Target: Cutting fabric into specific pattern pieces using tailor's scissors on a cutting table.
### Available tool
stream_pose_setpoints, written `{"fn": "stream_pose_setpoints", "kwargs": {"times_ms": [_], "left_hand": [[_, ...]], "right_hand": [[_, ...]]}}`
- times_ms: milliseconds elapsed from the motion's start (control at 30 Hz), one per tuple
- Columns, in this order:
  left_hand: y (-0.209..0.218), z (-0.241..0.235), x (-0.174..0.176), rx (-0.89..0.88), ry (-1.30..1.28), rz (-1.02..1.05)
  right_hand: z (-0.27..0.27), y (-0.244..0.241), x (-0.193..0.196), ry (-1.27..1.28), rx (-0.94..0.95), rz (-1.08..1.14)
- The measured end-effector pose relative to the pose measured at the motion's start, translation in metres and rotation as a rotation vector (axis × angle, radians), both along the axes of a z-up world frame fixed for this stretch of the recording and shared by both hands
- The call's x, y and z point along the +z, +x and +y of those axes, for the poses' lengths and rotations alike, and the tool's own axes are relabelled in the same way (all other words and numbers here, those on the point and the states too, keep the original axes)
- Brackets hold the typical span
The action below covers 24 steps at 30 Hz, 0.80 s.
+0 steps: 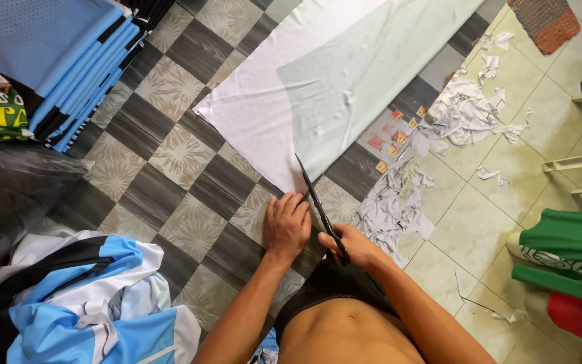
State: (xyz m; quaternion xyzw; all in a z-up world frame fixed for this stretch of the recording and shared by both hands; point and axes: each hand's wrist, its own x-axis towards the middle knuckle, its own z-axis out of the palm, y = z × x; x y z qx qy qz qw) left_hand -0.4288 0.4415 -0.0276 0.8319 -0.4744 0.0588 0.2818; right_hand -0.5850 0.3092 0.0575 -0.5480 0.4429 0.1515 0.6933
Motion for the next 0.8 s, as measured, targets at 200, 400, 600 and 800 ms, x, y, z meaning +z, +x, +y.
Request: {"fn": "stream_pose_setpoints", "kwargs": {"times_ms": [200,400,600,800], "left_hand": [[0.004,0.007,0.005,-0.059,-0.011,0.016],[0.016,0.013,0.006,-0.096,-0.037,0.037],[0.074,-0.007,0.012,0.032,-0.017,-0.05],[0.084,-0.005,0.015,0.036,0.058,-0.005]], "right_hand": [[0.005,0.009,-0.012,-0.034,-0.015,-0.024],[0.015,0.019,-0.023,0.016,-0.076,-0.035],[0.021,0.03,-0.002,0.003,-0.135,-0.007],[0.022,0.046,0.015,0.045,-0.179,0.001]]}}
